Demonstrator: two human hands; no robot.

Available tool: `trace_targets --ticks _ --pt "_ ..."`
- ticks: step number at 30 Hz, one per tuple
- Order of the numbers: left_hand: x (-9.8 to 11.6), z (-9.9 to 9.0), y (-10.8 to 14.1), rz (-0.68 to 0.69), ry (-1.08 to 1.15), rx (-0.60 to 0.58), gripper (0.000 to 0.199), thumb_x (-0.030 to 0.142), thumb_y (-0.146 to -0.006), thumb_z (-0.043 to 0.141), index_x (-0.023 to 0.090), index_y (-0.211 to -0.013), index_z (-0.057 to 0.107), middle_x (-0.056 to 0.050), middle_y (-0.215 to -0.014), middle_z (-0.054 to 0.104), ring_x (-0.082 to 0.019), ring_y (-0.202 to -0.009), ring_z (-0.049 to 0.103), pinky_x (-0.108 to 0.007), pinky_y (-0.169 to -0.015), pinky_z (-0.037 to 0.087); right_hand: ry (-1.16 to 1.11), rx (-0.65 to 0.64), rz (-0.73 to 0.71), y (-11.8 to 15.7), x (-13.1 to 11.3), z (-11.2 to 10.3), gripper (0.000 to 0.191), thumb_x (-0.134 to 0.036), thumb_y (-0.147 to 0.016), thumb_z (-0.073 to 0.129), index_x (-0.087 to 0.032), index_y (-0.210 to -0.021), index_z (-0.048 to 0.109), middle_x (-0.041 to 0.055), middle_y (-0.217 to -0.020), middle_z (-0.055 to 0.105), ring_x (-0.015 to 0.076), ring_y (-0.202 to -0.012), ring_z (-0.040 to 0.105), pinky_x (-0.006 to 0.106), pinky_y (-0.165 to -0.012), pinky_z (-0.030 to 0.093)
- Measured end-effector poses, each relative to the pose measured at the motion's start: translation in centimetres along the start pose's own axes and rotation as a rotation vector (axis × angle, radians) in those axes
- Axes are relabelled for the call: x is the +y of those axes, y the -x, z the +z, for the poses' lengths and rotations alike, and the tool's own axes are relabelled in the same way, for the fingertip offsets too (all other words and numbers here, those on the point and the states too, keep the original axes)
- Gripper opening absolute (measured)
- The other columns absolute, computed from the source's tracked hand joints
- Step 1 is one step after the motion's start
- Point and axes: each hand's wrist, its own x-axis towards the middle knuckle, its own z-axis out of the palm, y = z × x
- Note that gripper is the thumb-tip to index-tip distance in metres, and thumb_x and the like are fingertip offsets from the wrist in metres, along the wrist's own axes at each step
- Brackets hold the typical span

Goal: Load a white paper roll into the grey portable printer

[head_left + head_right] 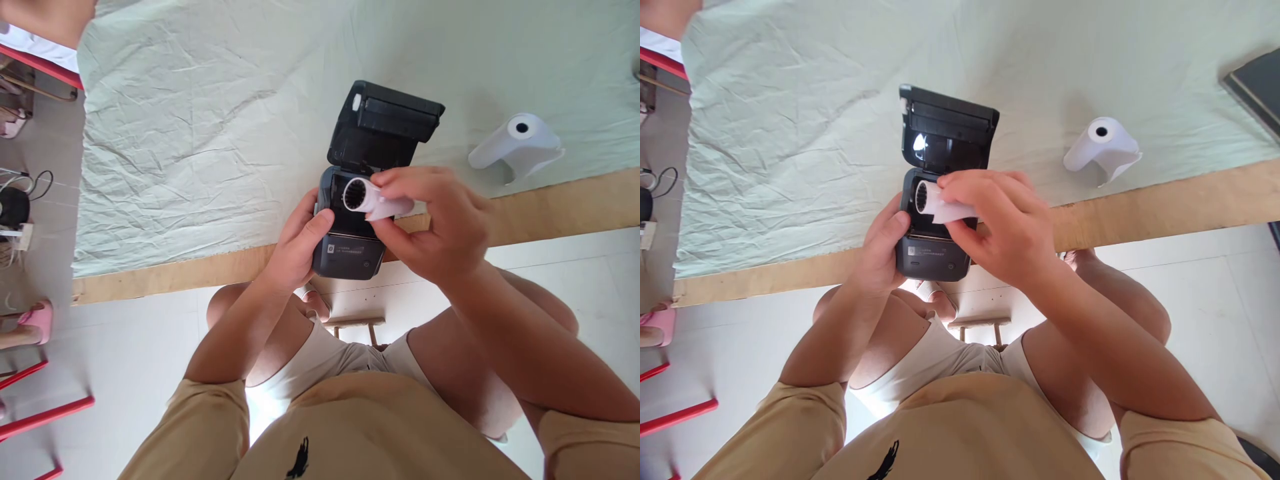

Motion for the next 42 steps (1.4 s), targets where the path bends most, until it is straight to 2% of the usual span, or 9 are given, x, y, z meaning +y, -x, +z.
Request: trace_targets --ticks 4,13,18,21,25,31,35,38,42 --pt "0.2 -0.1 0.1 -0.016 -0.024 -0.001 0.053 0.074 -0.102 0.09 0.025 -0.119 0.08 -0.006 -0.106 0.089 -0.031 -0.112 0.092 -0.033 -0.076 0.066 0.103 -0.13 -0.017 0.2 1.0 0.0 0.03 -0.006 -0.108 0.071 -0.033 -0.115 0.079 -0.0016 -0.12 0.096 0.025 -0.104 0.093 0.045 -0.091 0.069" --pt "0.3 -0.6 0.0 -0.013 0.03 -0.071 0.05 0.067 -0.097 0.096 0.024 -0.119 0.081 -0.003 -0.103 0.084 -0.021 -0.094 0.082 -0.032 -0.08 0.068 0.017 -0.207 -0.105 0.6 -1.2 0.0 0.018 -0.015 -0.107 0.08 -0.032 -0.105 0.075 -0.0052 -0.101 0.091 0.022 -0.103 0.086 0.043 -0.088 0.062" --pt "-0.2 -1.8 -0.2 -0.05 -0.012 -0.151 0.069 0.053 -0.08 0.113 0.026 -0.134 0.079 -0.003 -0.113 0.085 -0.022 -0.102 0.082 -0.033 -0.092 0.071 -0.012 -0.061 -0.111 1.4 -0.6 0.8 0.009 -0.025 -0.111 0.068 -0.032 -0.112 0.073 -0.0008 -0.096 0.085 0.0248 -0.096 0.083 0.045 -0.084 0.065" --pt "-0.6 -1.9 0.0 -0.027 -0.028 -0.144 0.088 0.057 -0.078 0.113 0.031 -0.151 0.072 -0.007 -0.132 0.086 -0.03 -0.117 0.086 -0.038 -0.096 0.072 0.04 0.108 0.054 1.9 0.7 0.7 0.013 -0.036 -0.109 0.062 -0.036 -0.122 0.066 0.0051 -0.111 0.079 0.0286 -0.098 0.081 0.049 -0.08 0.065" --pt "-0.8 -1.6 0.4 0.014 -0.066 -0.094 0.107 0.06 -0.082 0.109 0.039 -0.172 0.057 -0.011 -0.151 0.081 -0.037 -0.128 0.085 -0.046 -0.101 0.073 -0.074 -0.011 0.369 2.6 2.0 0.1 0.048 -0.058 -0.108 0.059 -0.045 -0.154 0.051 0.0103 -0.168 0.067 0.0383 -0.152 0.075 0.06 -0.105 0.069" --pt "-0.7 -2.1 0.3 -0.04 -0.08 -0.094 0.124 0.058 -0.07 0.116 0.037 -0.176 0.055 -0.014 -0.162 0.077 -0.04 -0.13 0.085 -0.046 -0.098 0.072 -0.257 -0.007 0.399 3.2 3.3 -0.5 0.045 -0.069 -0.113 0.048 -0.043 -0.147 0.059 0.0087 -0.134 0.085 0.0344 -0.129 0.084 0.057 -0.1 0.069" --pt "-0.3 -1.8 0.5 -0.04 -0.053 -0.09 0.114 0.06 -0.076 0.112 0.039 -0.174 0.057 -0.011 -0.163 0.08 -0.042 -0.141 0.083 -0.051 -0.11 0.074 -0.262 -0.169 0.455 3.5 3.0 -0.1 0.05 -0.069 -0.115 0.059 -0.038 -0.154 0.063 0.0098 -0.146 0.082 0.0327 -0.126 0.085 0.055 -0.101 0.074" --pt "-0.1 -1.1 0.7 -0.053 -0.015 -0.054 0.099 0.069 -0.085 0.105 0.038 -0.168 0.06 -0.01 -0.151 0.084 -0.04 -0.134 0.087 -0.05 -0.103 0.076 -0.223 -0.321 0.429 3.4 2.8 0.0 0.059 -0.066 -0.113 0.067 -0.037 -0.164 0.06 0.0103 -0.146 0.08 0.032 -0.119 0.083 0.054 -0.096 0.076" --pt "0.1 -0.7 0.8 -0.07 -0.007 -0.045 0.077 0.069 -0.094 0.099 0.032 -0.155 0.069 -0.009 -0.134 0.087 -0.036 -0.122 0.09 -0.044 -0.091 0.076 -0.169 -0.361 0.403 3.1 2.8 -0.2 0.061 -0.054 -0.107 0.074 -0.035 -0.163 0.061 0.0092 -0.138 0.081 0.0295 -0.108 0.081 0.048 -0.084 0.076"
